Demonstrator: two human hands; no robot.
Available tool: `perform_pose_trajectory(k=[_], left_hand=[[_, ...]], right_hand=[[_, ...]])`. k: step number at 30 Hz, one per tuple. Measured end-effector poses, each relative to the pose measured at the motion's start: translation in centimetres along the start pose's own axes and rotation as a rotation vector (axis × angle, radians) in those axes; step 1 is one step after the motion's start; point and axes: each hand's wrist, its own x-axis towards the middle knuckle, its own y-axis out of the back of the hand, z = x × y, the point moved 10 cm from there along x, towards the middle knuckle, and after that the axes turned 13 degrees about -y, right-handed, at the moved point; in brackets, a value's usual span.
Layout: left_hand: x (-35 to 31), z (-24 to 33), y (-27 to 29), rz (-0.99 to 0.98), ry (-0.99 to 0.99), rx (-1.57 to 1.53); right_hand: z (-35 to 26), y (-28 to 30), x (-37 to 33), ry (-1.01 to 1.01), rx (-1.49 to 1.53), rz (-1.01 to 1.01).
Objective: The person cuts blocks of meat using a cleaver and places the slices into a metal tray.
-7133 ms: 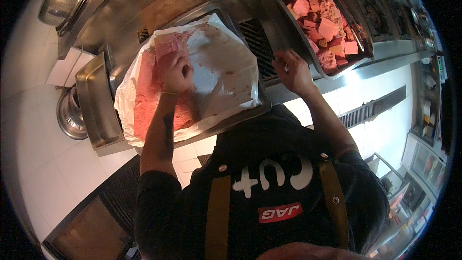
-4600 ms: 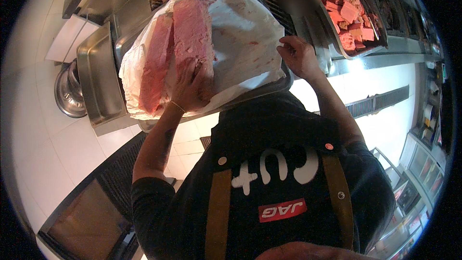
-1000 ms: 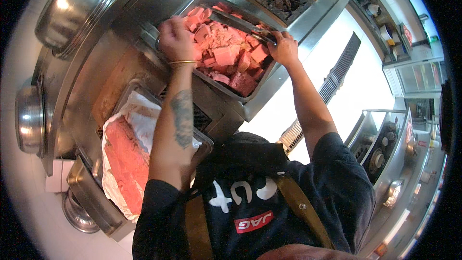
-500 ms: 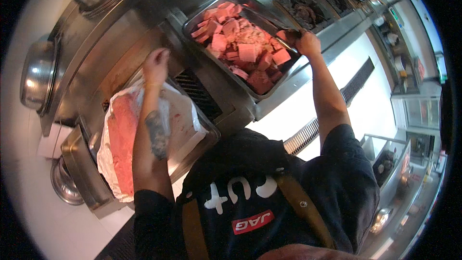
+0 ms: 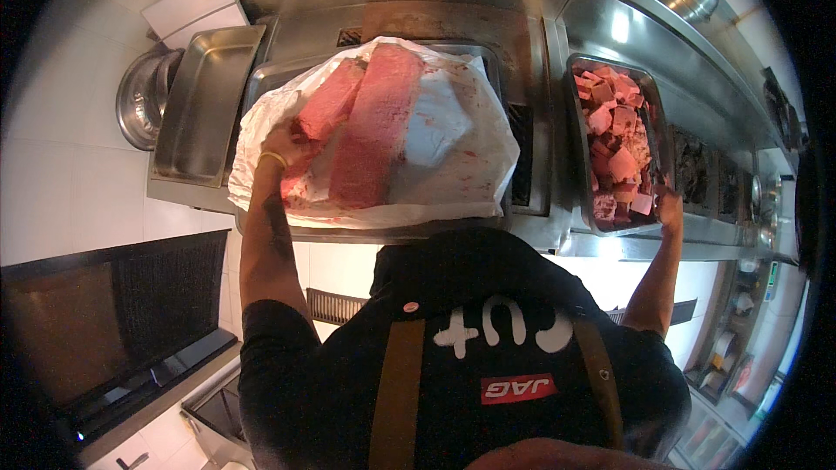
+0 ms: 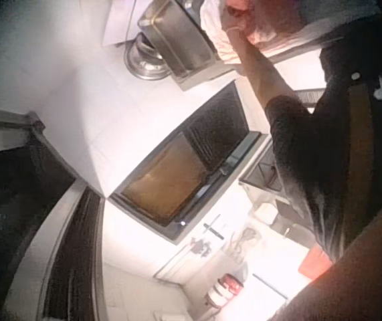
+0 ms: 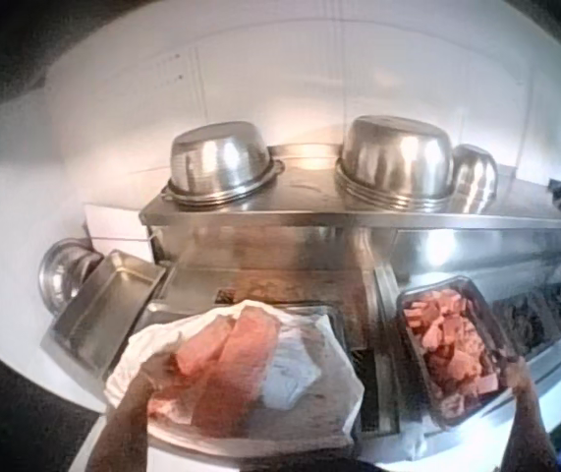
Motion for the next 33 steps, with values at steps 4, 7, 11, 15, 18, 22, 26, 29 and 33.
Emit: perform_pose_trajectory(k=[4,7,11,15,18,22,26,29,33], left_hand=[[6.0,5.1,-0.9,-0.118,0.036,0.106],[5.9,3.2,-0.2,-0.090,-0.003,0.171],[8.2,3.4,0.6,-0.078,-0.363,-0.489],[8.0,-2.4,-1.8,-0.220,-0.139,-0.994],[7.3,-2.0,-1.8,-0.206,-0.298,-1.022],[5.4,7.6,1.5,-0.246,-0.288,-0.846],[3.0,16.5,4.1,-0.072,-0.412,-0.156],[2.5,17.9,3.6,0.017,-0.438,0.033],[-0.1,10.5,5.1,0.255,-0.196,-0.388]], right_hand=[[-0.2,0.9,-5.6,0.005,0.178,0.148],[-9.3,-1.0,-15.1,-0.082,0.482,0.048],[-16.3,-5.4,-26.0,-0.082,0.715,-0.132],[-16.2,-12.1,-29.7,-0.153,0.833,-0.231],[-19.8,-16.1,-32.6,-0.195,0.853,-0.256],[-22.0,-19.0,-33.2,-0.080,0.760,-0.282],[-31.6,-19.1,-34.2,0.466,0.214,-0.118],[-37.9,-21.5,-34.4,0.658,-0.102,-0.094],[-38.3,-25.9,-29.9,0.725,-0.297,-0.216]])
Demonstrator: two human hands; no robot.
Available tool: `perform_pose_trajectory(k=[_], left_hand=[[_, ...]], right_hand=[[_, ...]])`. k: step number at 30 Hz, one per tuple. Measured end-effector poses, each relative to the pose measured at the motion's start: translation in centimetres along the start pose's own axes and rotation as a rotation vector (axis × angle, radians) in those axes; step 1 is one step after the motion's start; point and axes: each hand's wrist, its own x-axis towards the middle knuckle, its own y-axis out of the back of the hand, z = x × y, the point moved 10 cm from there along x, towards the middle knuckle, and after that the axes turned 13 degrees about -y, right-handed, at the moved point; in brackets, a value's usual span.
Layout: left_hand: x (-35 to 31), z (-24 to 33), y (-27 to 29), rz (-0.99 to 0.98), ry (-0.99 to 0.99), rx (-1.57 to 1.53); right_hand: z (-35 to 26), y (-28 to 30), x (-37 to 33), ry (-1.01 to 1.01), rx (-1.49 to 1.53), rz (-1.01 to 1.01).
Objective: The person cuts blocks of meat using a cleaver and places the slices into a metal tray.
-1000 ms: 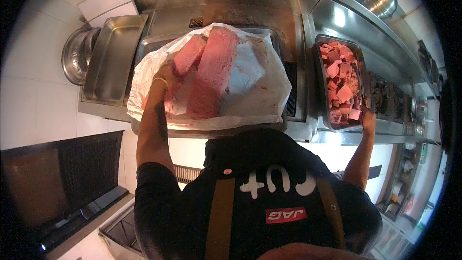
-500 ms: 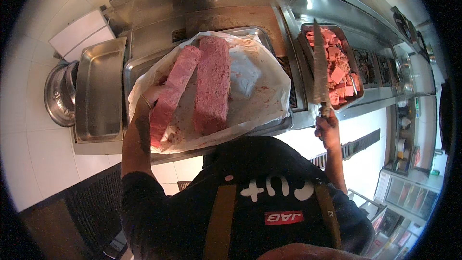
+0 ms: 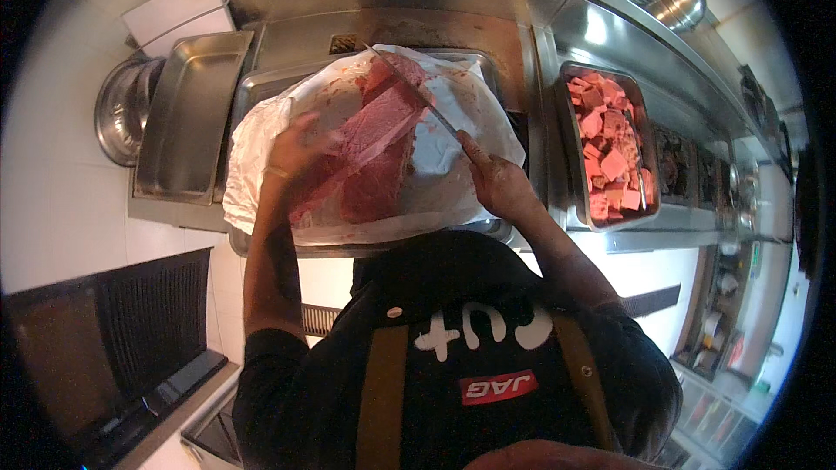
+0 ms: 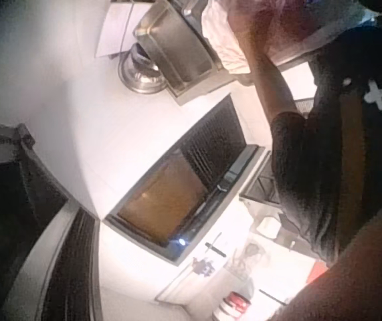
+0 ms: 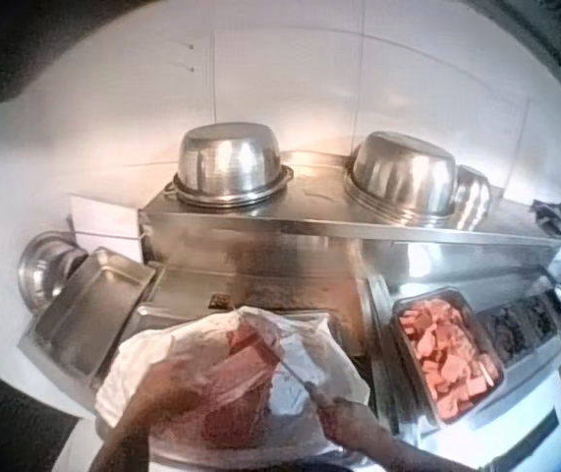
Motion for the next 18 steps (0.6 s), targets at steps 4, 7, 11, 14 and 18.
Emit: perform_pose_trajectory(k=[4,7,11,14,18], left_hand=[[-14.5,-13.8,5.9,0.407,0.651,-0.248],[-16.5,-7.0,-0.6,0.713,0.647,-1.210],[-17.7,-5.0,-1.8,0.708,0.495,-1.113],[-18.2,-3.7,-1.1,0.831,0.424,-0.974],[-22.0,-2.6,0.8,0.850,0.402,-0.920]], right_hand=[[1.6,-1.1,1.3,0.117,0.075,-0.060],[2.7,-1.8,2.3,0.153,0.130,-0.102],[3.0,-1.8,3.0,0.236,0.169,-0.109],[2.8,-1.4,3.6,0.294,0.221,-0.125],[2.0,-2.3,3.3,0.304,0.229,-0.256]])
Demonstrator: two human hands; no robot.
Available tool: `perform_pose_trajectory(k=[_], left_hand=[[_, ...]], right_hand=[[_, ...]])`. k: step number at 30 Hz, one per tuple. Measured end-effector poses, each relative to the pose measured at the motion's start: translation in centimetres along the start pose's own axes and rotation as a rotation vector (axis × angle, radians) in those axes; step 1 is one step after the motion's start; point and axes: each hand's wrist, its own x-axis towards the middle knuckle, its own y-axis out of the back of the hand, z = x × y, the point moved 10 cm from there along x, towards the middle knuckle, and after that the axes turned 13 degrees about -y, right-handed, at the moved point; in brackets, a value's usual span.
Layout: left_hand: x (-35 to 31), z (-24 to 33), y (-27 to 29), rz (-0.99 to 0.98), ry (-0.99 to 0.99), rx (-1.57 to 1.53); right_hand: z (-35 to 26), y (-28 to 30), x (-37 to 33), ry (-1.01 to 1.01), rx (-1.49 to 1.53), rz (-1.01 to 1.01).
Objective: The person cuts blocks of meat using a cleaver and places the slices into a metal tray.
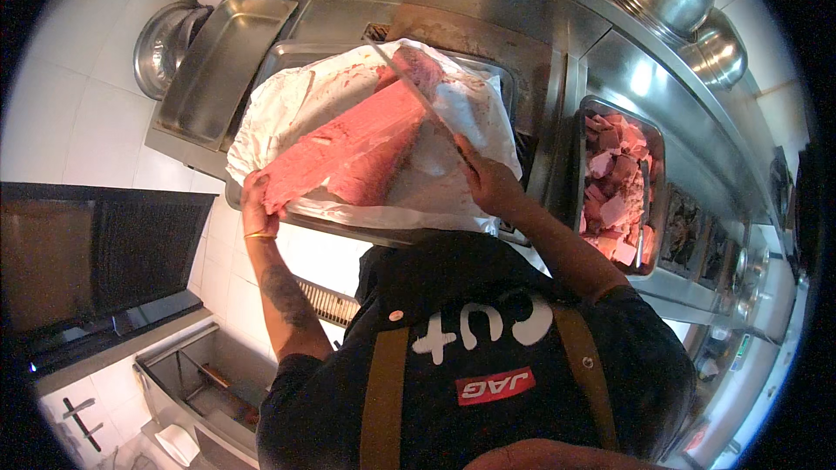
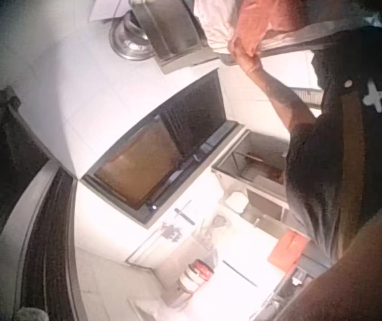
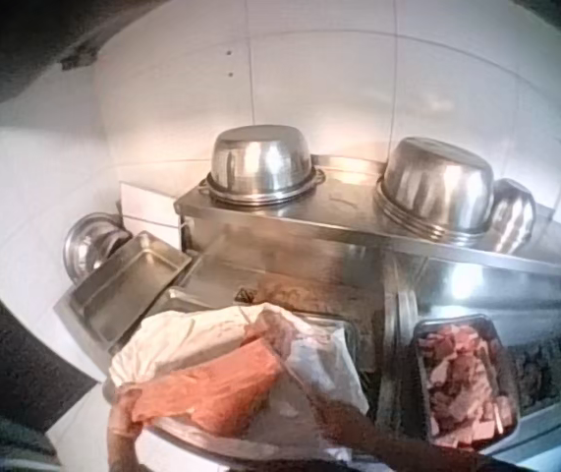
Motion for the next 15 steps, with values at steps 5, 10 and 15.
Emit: perform_pose_trajectory(k=[5,10,15], left_hand=[[0.3,2.7,2.9,0.044,-0.018,0.093],[1.7,2.7,4.3,0.029,0.009,0.093],[2.4,2.9,4.5,0.055,0.000,0.085]], right_hand=[[-3.4,-1.2,0.4,0.113,0.023,0.020],[-13.6,5.6,-0.6,0.333,0.108,0.175],[-19.2,10.4,-3.5,0.501,-0.050,0.520]])
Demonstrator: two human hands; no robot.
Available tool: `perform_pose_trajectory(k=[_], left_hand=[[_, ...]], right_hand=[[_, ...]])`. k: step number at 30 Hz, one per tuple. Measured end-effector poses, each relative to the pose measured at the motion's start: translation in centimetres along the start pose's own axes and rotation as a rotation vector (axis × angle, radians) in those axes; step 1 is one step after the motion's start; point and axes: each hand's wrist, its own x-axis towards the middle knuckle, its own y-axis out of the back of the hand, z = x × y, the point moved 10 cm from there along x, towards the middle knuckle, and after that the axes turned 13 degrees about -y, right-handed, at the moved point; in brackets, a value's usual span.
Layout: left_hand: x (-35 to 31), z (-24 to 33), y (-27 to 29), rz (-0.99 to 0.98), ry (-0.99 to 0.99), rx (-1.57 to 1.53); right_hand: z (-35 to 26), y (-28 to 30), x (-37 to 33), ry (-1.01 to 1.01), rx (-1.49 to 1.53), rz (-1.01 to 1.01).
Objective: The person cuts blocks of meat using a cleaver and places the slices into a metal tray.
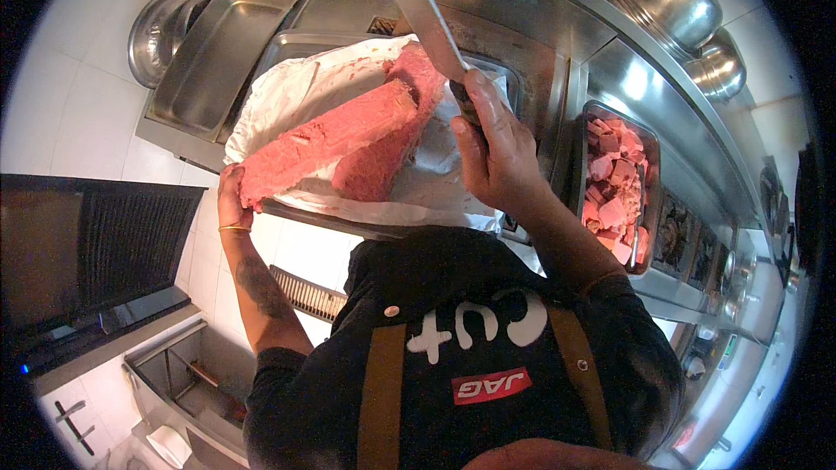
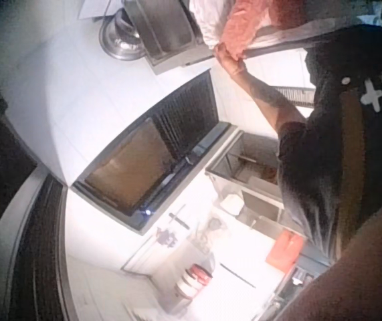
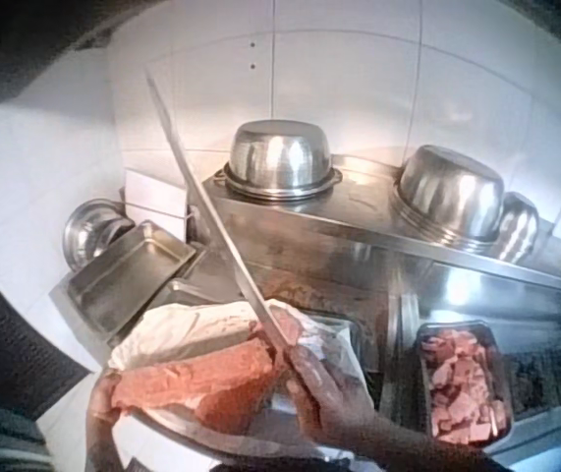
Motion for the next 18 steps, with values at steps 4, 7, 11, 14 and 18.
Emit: perform_pose_trajectory(k=[4,7,11,14,18], left_hand=[[-0.6,0.1,-0.2,-0.039,0.005,0.038],[-1.4,0.5,-0.3,0.013,-0.009,-0.020],[-0.8,0.6,0.1,0.008,-0.011,0.005],[-1.0,1.2,-0.3,0.025,-0.001,0.036],[-1.4,2.0,-1.2,0.039,0.002,0.062]], right_hand=[[10.6,-11.5,-6.8,-0.301,0.007,-0.297],[13.3,-14.9,-11.3,-0.559,-0.172,-0.669],[6.3,-6.7,-4.0,-0.317,-0.107,-0.334],[-1.7,0.9,0.9,0.018,-0.026,0.124],[4.3,-6.0,-1.6,-0.146,-0.043,-0.051]])
